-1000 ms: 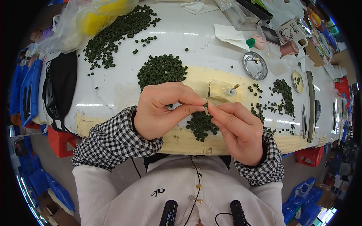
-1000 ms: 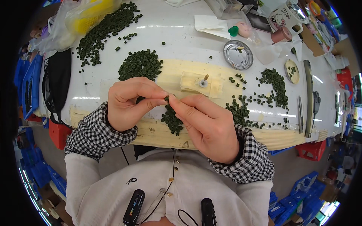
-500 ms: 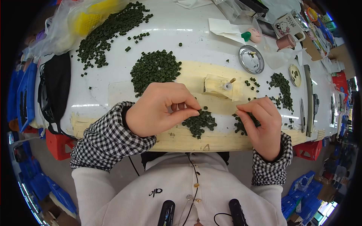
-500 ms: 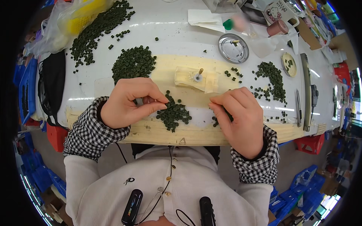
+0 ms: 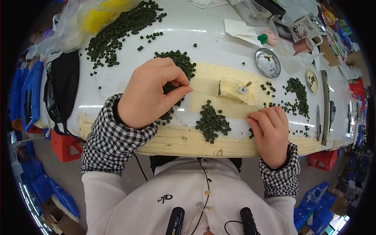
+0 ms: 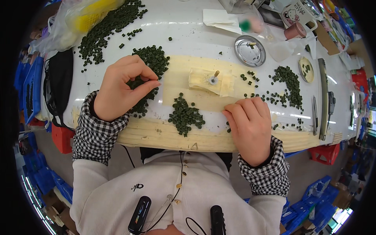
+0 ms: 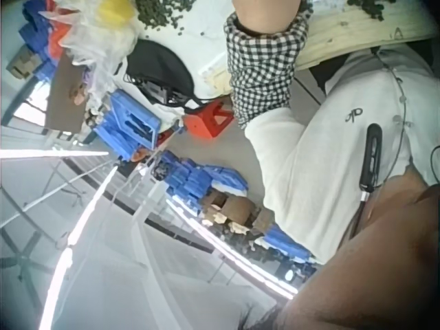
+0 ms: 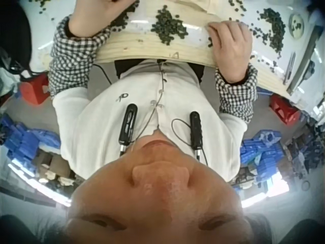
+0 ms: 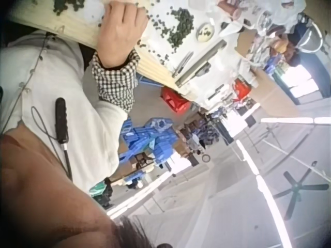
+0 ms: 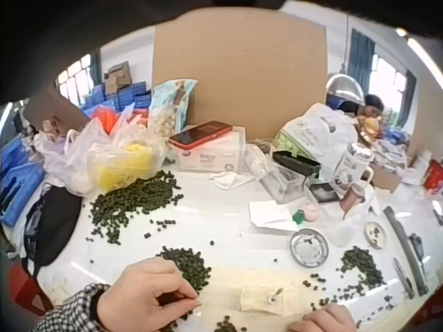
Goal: Inspecting and sorting small green plastic toy components on a workbench.
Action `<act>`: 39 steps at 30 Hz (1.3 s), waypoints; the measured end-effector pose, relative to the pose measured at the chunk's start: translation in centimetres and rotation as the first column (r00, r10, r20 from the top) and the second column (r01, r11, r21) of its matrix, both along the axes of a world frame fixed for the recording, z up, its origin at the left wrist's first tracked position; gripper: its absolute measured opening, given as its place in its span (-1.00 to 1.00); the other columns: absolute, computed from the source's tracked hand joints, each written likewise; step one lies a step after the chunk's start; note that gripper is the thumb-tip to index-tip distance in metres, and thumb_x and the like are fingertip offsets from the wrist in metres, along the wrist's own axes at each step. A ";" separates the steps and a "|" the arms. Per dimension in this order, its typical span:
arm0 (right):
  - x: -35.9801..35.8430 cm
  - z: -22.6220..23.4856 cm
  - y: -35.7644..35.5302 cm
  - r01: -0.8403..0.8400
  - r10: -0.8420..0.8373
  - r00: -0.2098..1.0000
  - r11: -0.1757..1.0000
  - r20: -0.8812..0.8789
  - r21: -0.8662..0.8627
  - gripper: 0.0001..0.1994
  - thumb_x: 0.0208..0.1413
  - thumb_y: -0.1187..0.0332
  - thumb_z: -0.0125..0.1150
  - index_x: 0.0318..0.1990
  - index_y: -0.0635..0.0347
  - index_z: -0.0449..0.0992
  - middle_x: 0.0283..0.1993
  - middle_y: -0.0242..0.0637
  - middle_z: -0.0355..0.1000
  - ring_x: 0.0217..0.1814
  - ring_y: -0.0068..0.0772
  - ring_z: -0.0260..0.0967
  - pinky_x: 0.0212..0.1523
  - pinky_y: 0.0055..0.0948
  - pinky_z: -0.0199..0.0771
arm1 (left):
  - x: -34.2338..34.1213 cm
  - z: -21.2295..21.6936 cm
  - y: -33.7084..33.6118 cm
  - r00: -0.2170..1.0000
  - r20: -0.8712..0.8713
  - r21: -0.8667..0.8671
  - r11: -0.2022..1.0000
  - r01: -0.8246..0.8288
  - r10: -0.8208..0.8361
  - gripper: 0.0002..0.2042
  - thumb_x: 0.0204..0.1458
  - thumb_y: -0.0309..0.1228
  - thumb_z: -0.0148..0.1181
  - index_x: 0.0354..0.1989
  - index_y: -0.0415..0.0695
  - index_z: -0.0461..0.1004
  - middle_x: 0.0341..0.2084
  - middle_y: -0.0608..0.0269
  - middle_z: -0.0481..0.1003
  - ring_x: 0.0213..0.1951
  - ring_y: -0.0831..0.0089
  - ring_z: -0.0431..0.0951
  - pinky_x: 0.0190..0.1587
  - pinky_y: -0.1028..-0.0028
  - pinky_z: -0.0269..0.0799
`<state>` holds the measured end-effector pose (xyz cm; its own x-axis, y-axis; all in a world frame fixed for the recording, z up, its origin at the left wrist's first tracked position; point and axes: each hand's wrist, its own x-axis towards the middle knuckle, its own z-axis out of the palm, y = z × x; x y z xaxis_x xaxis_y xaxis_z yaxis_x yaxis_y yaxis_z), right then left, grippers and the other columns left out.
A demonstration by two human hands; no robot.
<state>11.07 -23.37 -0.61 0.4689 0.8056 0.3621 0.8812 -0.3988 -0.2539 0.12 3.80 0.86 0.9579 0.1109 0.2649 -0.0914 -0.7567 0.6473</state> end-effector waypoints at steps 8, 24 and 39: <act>-0.6 -0.5 -0.3 -0.013 0.011 0.997 1.000 0.081 0.025 -0.79 -0.26 0.51 0.36 -0.36 0.23 0.53 -0.41 -0.32 0.36 -0.31 -0.26 0.30 -0.30 -0.32 0.31 | -0.9 0.1 -0.8 0.991 -0.126 0.224 0.972 0.074 -0.046 -0.90 -0.21 -0.55 0.34 -0.54 -0.18 0.51 -0.55 0.29 0.36 -0.39 0.32 0.33 -0.34 0.41 0.32; -0.5 4.3 2.0 -0.115 0.221 0.927 0.936 -0.302 0.332 -0.84 -0.09 0.67 0.29 -0.32 0.34 0.48 -0.37 -0.17 0.48 -0.39 -0.30 0.47 -0.38 -0.50 0.46 | -0.5 0.2 -2.7 0.957 -0.135 -0.899 0.437 -0.009 -0.259 -0.86 0.15 -0.45 0.15 -0.21 -0.27 0.50 -0.41 0.24 0.57 -0.37 0.62 0.53 -0.30 0.62 0.47; -0.9 3.0 4.8 0.183 0.441 0.039 0.879 -0.897 0.440 -0.78 0.12 0.62 0.16 -0.06 0.40 0.51 -0.11 -0.17 0.52 -0.07 -0.48 0.49 -0.03 -0.57 0.49 | -0.6 -0.5 -3.0 0.963 -0.057 -0.978 0.208 -0.001 -0.263 -0.84 0.12 -0.58 0.13 -0.12 -0.26 0.47 -0.32 0.15 0.57 -0.30 0.50 0.57 -0.20 0.51 0.52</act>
